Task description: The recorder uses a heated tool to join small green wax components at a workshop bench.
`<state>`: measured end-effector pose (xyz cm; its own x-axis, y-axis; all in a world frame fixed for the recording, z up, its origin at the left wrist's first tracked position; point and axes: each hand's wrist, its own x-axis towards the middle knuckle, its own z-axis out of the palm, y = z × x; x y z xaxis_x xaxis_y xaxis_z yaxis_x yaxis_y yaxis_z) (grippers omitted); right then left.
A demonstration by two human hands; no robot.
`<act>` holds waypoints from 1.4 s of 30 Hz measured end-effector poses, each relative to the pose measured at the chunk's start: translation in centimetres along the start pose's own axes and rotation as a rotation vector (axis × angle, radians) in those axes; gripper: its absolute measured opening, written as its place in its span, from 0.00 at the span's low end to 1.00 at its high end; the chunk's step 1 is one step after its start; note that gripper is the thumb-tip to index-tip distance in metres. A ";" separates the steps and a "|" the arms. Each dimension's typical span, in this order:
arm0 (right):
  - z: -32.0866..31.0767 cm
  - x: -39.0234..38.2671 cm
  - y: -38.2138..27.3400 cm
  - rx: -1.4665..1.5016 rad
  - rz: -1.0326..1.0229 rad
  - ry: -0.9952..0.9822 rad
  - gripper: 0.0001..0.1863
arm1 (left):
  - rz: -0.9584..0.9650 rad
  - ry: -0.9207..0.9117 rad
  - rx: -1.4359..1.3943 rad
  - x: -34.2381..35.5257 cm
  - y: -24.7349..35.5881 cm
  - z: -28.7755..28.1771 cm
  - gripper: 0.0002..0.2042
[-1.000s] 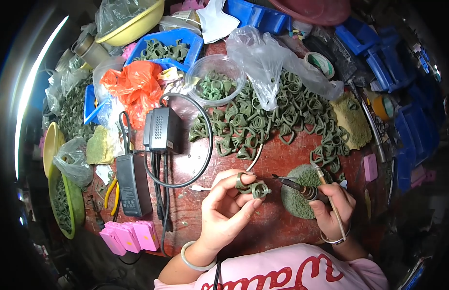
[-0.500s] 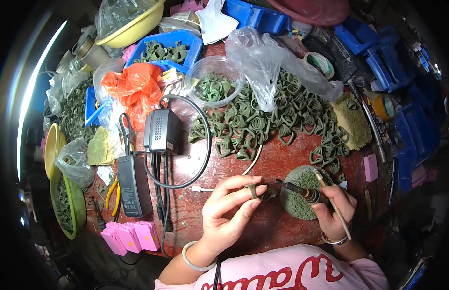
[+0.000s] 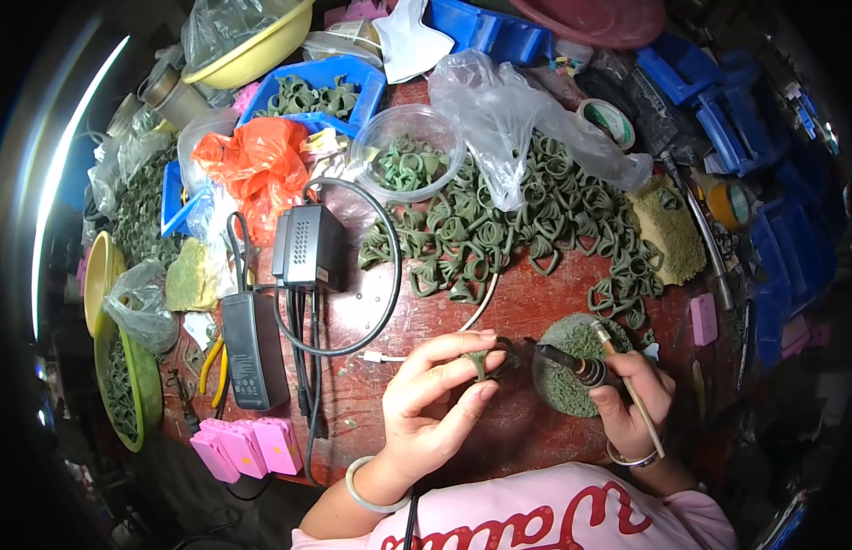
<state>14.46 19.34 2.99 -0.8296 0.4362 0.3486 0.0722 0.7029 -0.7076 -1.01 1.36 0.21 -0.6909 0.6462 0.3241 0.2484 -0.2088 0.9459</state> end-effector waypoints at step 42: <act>2.9 1.9 -2.7 0.395 0.202 0.007 0.14 | -0.070 -0.002 -0.030 -0.8 -0.1 -0.1 0.10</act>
<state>11.06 16.69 3.80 -0.8166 0.5476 0.1825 0.0140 0.3349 -0.9422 -0.53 0.74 -0.11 -0.7047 0.6613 0.2568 0.1790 -0.1845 0.9664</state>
